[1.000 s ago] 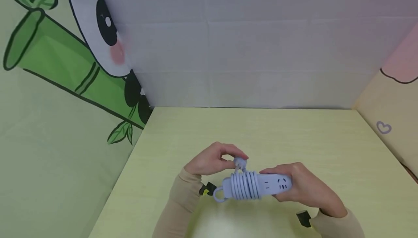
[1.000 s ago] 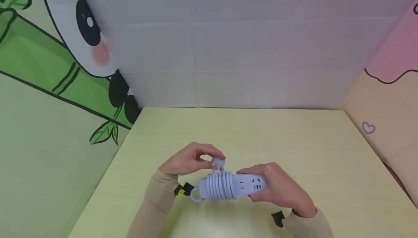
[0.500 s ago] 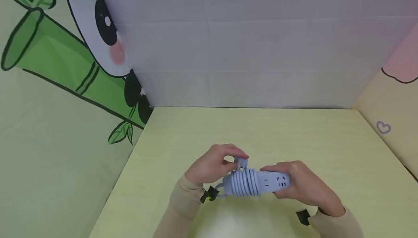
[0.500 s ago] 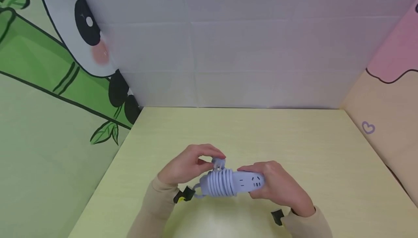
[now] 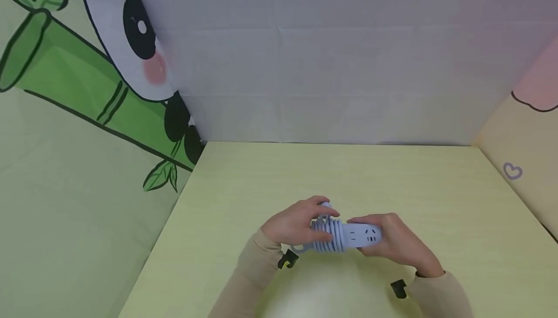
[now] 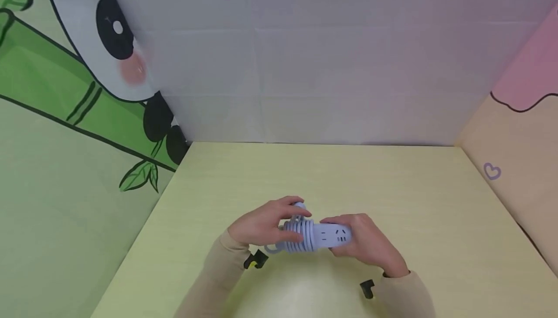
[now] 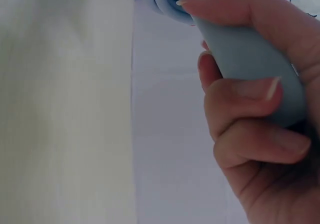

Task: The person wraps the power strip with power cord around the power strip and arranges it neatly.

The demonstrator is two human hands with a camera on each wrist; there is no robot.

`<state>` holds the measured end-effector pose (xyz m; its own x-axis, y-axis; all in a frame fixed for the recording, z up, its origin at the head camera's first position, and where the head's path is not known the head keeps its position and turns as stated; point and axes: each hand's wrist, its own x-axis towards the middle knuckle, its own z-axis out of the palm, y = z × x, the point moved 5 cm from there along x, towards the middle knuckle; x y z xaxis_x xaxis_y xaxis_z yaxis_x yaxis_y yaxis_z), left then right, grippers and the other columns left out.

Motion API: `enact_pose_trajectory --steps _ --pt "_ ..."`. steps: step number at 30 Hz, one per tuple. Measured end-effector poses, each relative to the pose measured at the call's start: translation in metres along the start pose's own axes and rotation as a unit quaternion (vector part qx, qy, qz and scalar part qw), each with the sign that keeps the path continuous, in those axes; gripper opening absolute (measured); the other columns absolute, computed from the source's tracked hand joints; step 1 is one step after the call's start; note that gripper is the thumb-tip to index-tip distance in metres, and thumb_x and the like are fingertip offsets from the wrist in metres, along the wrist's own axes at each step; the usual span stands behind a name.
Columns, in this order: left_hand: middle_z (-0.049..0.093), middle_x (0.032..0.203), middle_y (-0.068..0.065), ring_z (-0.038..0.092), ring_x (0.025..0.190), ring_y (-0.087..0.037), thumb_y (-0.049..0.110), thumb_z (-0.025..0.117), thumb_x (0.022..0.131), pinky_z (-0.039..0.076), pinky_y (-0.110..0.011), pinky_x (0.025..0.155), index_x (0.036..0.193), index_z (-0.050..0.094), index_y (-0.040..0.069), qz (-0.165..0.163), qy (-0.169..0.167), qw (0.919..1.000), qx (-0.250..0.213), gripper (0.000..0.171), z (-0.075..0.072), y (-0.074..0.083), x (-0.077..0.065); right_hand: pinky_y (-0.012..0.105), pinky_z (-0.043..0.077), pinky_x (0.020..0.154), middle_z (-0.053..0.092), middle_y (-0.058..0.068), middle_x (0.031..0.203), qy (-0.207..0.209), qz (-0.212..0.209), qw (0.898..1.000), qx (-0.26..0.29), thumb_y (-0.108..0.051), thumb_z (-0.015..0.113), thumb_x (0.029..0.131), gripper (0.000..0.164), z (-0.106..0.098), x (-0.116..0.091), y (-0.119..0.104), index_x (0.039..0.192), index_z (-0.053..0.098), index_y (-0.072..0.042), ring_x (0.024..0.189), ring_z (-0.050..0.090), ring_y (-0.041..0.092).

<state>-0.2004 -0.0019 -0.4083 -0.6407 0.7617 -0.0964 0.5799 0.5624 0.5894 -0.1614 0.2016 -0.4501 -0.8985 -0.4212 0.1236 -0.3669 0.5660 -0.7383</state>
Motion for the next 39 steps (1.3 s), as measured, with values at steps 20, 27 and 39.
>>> enact_pose_trajectory --steps 20,27,39 --pt "0.062 0.126 -0.003 0.053 0.084 -0.007 0.058 0.08 0.078 0.045 -0.022 0.074 0.152 0.047 0.018 -0.131 -0.058 0.9888 0.042 0.09 0.051 -0.036 0.018 0.025 0.044 0.076 0.063 -0.006 0.104 -0.007 0.076 0.996 -0.053 -0.037 0.092 0.07 0.053 0.05 0.002 0.056 0.117 0.075 -0.02 0.095 0.051 0.014" --pt "0.058 0.141 -0.004 0.058 0.108 -0.011 0.063 0.076 0.08 0.05 -0.03 0.095 0.154 0.043 0.02 -0.124 -0.037 0.9907 0.042 0.091 0.039 -0.044 0.013 0.025 0.045 0.077 0.061 -0.004 0.106 -0.011 0.073 0.992 -0.107 -0.038 0.094 0.067 0.065 0.055 0.003 0.048 0.123 0.073 -0.013 0.098 0.048 0.014" --pt "0.047 0.156 -0.002 0.041 0.146 -0.022 0.056 0.072 0.088 0.04 -0.047 0.115 0.149 0.051 0.023 -0.092 0.084 0.9921 0.012 0.072 0.009 -0.031 -0.019 0.029 0.047 0.08 0.06 -0.001 0.11 -0.031 0.056 0.991 -0.117 -0.056 0.092 0.063 0.084 0.053 0.0 0.034 0.127 0.069 -0.007 0.1 0.049 0.015"
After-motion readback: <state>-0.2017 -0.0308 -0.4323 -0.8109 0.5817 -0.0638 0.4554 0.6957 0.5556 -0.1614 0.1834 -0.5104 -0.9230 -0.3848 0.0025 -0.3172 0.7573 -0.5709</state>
